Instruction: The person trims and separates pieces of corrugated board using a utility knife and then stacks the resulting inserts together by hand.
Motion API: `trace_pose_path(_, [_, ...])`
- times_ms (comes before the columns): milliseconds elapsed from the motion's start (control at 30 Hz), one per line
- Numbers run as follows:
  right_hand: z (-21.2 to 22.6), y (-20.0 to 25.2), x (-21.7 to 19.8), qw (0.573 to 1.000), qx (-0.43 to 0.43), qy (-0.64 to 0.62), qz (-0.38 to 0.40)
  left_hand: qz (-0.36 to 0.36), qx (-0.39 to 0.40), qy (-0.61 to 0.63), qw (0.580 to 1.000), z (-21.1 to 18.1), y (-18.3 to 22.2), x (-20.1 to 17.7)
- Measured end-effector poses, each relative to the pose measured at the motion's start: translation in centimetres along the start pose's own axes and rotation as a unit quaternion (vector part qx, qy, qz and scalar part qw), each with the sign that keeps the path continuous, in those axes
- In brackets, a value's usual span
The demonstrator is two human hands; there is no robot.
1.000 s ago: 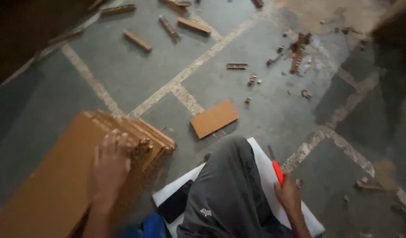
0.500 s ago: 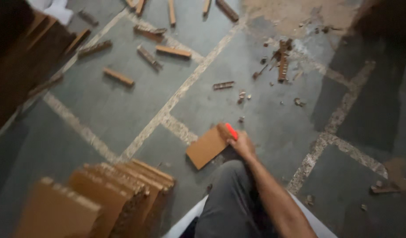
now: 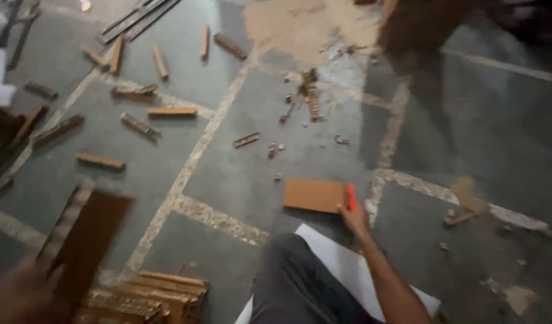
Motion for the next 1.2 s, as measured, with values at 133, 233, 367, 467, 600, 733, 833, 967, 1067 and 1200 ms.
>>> trace_pose_path(133, [-6.3, 6.1, -7.6, 0.984, 0.105, -0.131, -0.059, -0.159, 0.191, 0.035, 0.968, -12.6, -3.3, -14.6])
trace_pose_path(233, [-8.3, 9.5, -9.4, 0.975, 0.112, -0.169, -0.088, -0.105, 0.333, 0.145, 0.926, -23.3, -2.1, -20.6])
trace_pose_path(367, [-10.0, 11.8, -8.9, 0.94, 0.113, -0.304, -0.106, -0.157, 0.436, 0.04, 0.885, -33.9, 1.4, -24.3])
trace_pose_path(467, [-10.5, 11.7, -8.6, 0.933, 0.072, -0.328, -0.128, -0.115, 0.477, -0.044, 0.87, -40.2, 3.0, -23.6])
trace_pose_path(600, [-9.8, 11.0, -7.1, 0.888, -0.002, -0.448, -0.106, -0.127, 0.571, 0.01, 0.811, -44.3, 4.3, -23.0])
trace_pose_path(733, [-10.3, 10.8, -5.5, 0.894, 0.054, -0.443, -0.041, -0.11, 0.591, 0.006, 0.799, -47.3, 3.0, -20.4])
trace_pose_path(833, [-10.1, 10.9, -4.6, 0.9, 0.04, -0.433, 0.02, -0.06, 0.593, -0.008, 0.803, -50.8, 0.9, -16.8])
trace_pose_path(967, [-10.2, 10.9, -3.7, 0.9, 0.06, -0.43, 0.029, -0.065, 0.603, 0.027, 0.794, -54.3, 0.5, -9.6])
trace_pose_path(1067, [-10.9, 11.4, -4.4, 0.929, 0.071, -0.363, -0.024, -0.08, 0.562, 0.098, 0.818, -55.4, -1.8, -6.5])
trace_pose_path(1200, [-10.5, 10.6, -4.0, 0.92, 0.014, -0.391, -0.027, -0.041, 0.568, 0.158, 0.807, -55.9, -3.4, -5.4])
Point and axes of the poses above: each hand's wrist, its own y-axis away from the middle knuckle, its own x-axis out of the palm, z = x × y, the point moved 6 cm from there along -y, towards the middle knuckle, and after that the axes turned 15 degrees about z, right-handed, at the moved point
